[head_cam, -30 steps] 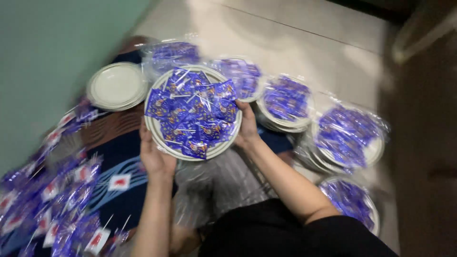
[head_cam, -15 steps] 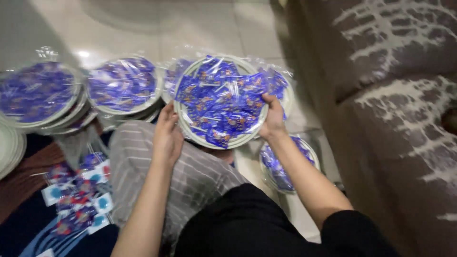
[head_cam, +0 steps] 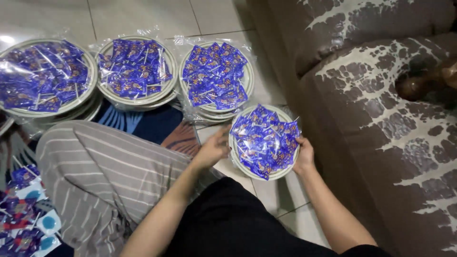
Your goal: The person places lollipops into plastic covers over plates by hand, then stacks the finished plates.
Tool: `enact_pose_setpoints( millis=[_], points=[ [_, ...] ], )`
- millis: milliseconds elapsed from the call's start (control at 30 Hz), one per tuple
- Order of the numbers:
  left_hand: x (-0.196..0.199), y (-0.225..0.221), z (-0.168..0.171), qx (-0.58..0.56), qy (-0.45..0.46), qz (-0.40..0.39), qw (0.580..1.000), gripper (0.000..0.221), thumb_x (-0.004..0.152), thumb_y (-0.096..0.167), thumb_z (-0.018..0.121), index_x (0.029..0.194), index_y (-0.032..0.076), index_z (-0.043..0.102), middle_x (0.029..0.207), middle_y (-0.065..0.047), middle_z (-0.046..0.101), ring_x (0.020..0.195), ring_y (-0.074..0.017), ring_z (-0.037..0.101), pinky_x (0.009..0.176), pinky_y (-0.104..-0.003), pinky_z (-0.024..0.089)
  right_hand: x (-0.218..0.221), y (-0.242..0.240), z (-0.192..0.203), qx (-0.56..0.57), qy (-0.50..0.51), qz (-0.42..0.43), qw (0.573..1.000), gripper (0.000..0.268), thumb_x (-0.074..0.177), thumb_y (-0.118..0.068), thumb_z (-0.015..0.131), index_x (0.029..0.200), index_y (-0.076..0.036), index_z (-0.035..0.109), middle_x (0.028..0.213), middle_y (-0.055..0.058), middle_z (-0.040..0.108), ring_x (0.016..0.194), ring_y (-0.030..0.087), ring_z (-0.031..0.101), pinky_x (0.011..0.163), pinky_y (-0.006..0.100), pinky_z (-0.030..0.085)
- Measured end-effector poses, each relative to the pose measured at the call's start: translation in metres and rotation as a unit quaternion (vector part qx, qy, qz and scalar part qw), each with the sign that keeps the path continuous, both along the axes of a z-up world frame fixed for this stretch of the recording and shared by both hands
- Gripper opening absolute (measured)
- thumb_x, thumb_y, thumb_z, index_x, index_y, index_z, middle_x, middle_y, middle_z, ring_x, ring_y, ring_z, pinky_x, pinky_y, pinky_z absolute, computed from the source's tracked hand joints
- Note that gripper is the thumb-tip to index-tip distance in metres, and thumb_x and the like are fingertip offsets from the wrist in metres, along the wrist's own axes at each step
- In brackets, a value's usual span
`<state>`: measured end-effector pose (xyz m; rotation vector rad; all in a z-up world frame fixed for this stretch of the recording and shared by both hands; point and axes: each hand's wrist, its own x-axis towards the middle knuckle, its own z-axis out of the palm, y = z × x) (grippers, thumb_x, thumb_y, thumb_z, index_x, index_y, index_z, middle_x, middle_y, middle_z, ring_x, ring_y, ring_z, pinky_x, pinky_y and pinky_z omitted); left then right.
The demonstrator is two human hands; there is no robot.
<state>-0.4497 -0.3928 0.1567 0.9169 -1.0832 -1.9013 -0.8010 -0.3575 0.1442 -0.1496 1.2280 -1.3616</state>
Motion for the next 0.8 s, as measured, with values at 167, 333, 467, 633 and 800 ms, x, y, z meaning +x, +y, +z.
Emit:
enact_pose_setpoints(
  millis=[167, 333, 467, 633, 800],
  points=[
    [0.000, 0.002, -0.008, 0.105, -0.073, -0.065, 0.990, 0.090, 0.083, 0.003, 0.067, 0.162, 0.022, 0.031, 0.140, -0.017, 0.060, 0.122, -0.0342, 0.062, 0.093, -0.059, 0.054, -0.037, 0.000, -0.068, 0.021, 0.115, -0.027, 0.993, 0.021, 0.081, -0.016, 0.061, 0.102, -0.013, 0.066, 0.101, 0.013, 0.070, 0.090, 0.032, 0.071, 0.088, 0.045, 0.060],
    [0.004, 0.009, 0.002, 0.118, -0.070, -0.076, 0.988, 0.083, 0.084, 0.002, 0.062, 0.161, 0.014, 0.033, 0.147, -0.021, 0.054, 0.129, -0.0354, 0.055, 0.101, -0.062, 0.047, 0.021, 0.008, -0.007, -0.013, 0.370, -0.001, 0.929, 0.021, 0.083, -0.011, 0.060, 0.102, -0.005, 0.069, 0.115, 0.014, 0.062, 0.119, 0.029, 0.054, 0.112, 0.044, 0.040],
    [0.013, 0.012, 0.027, 0.113, -0.072, -0.073, 0.988, 0.078, 0.087, 0.006, 0.061, 0.160, 0.008, 0.032, 0.151, -0.024, 0.049, 0.137, -0.0396, 0.049, 0.106, -0.061, 0.043, 0.022, 0.005, 0.010, -0.008, 0.436, 0.004, 0.900, 0.034, 0.086, -0.005, 0.059, 0.119, -0.004, 0.069, 0.124, 0.018, 0.065, 0.124, 0.030, 0.056, 0.112, 0.045, 0.040],
    [0.021, -0.003, -0.004, 0.034, -0.135, -0.029, 0.990, 0.067, 0.091, 0.009, 0.062, 0.155, 0.009, 0.043, 0.150, -0.023, 0.050, 0.136, -0.0418, 0.050, 0.101, -0.057, 0.050, 0.036, -0.009, 0.058, -0.062, 0.519, 0.016, 0.852, 0.042, 0.088, 0.001, 0.054, 0.126, -0.007, 0.070, 0.120, 0.017, 0.070, 0.120, 0.026, 0.063, 0.105, 0.038, 0.049],
    [0.072, -0.009, 0.050, -0.029, -0.121, 0.130, 0.984, 0.070, 0.092, 0.012, 0.063, 0.156, 0.004, 0.035, 0.154, -0.034, 0.036, 0.138, -0.0493, 0.044, 0.110, -0.060, 0.039, 0.125, -0.074, 0.125, -0.260, 0.481, 0.042, 0.836, 0.041, 0.087, 0.006, 0.056, 0.122, -0.009, 0.070, 0.119, 0.005, 0.069, 0.115, 0.014, 0.060, 0.110, 0.035, 0.046]
  ],
)
